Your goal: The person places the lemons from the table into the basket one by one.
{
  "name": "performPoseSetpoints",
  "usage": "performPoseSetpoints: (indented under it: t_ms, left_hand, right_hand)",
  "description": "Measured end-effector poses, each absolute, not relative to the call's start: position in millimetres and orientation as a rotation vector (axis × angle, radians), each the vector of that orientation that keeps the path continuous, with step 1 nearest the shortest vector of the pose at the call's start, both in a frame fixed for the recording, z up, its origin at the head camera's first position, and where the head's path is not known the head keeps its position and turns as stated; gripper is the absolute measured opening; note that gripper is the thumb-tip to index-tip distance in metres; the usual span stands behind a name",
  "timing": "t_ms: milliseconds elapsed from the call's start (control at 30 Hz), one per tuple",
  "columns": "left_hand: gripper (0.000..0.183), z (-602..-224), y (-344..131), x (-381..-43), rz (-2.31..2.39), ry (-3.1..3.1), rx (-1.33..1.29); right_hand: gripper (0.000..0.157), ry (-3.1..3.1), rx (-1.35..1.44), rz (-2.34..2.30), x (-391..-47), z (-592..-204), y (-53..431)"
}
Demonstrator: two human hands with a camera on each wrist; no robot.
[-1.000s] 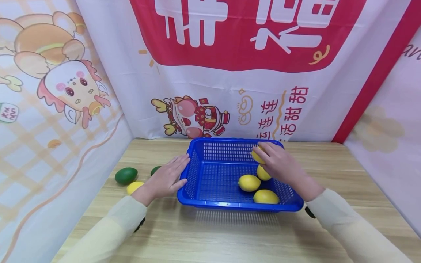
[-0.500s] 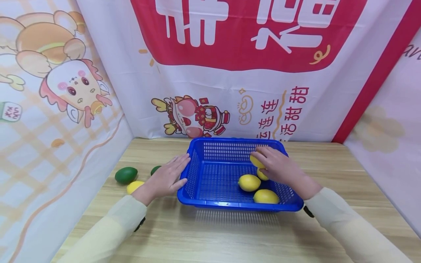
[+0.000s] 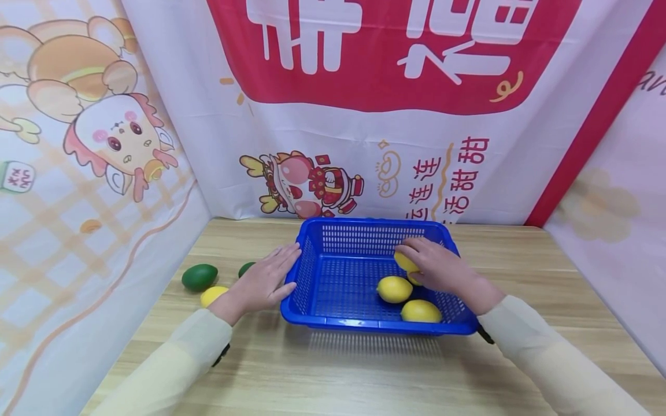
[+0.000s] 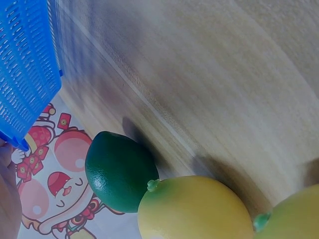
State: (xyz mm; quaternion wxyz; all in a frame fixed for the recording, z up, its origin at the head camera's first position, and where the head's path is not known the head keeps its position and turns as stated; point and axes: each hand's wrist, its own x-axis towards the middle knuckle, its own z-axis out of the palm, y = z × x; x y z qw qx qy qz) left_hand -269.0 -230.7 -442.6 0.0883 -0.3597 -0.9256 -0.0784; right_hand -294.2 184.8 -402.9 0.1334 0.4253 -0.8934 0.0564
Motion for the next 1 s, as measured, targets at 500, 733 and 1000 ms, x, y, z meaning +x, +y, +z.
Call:
performPoseSetpoints:
  t_ms: [500,733,1000]
  left_hand:
    - [0.072,-442.1,-229.7,-268.4,-0.218,-2.774,-1.059]
    - [0.072,-441.4,-229.6,-267.5,-0.213,-2.774,-1.059]
    - [0.071,-440.1,-229.6,-266.7,-0.219,-2.755,-1.071]
  right_hand:
    - [0.058,-2.671,1.243,0.155,-291.7,-404.6,184.7]
    - [0.058,-2.655,1.255,0.158,-291.6,-404.7,184.3]
    - [0.057,-2.626,1.229,0.190,-293.2,-402.5,184.3]
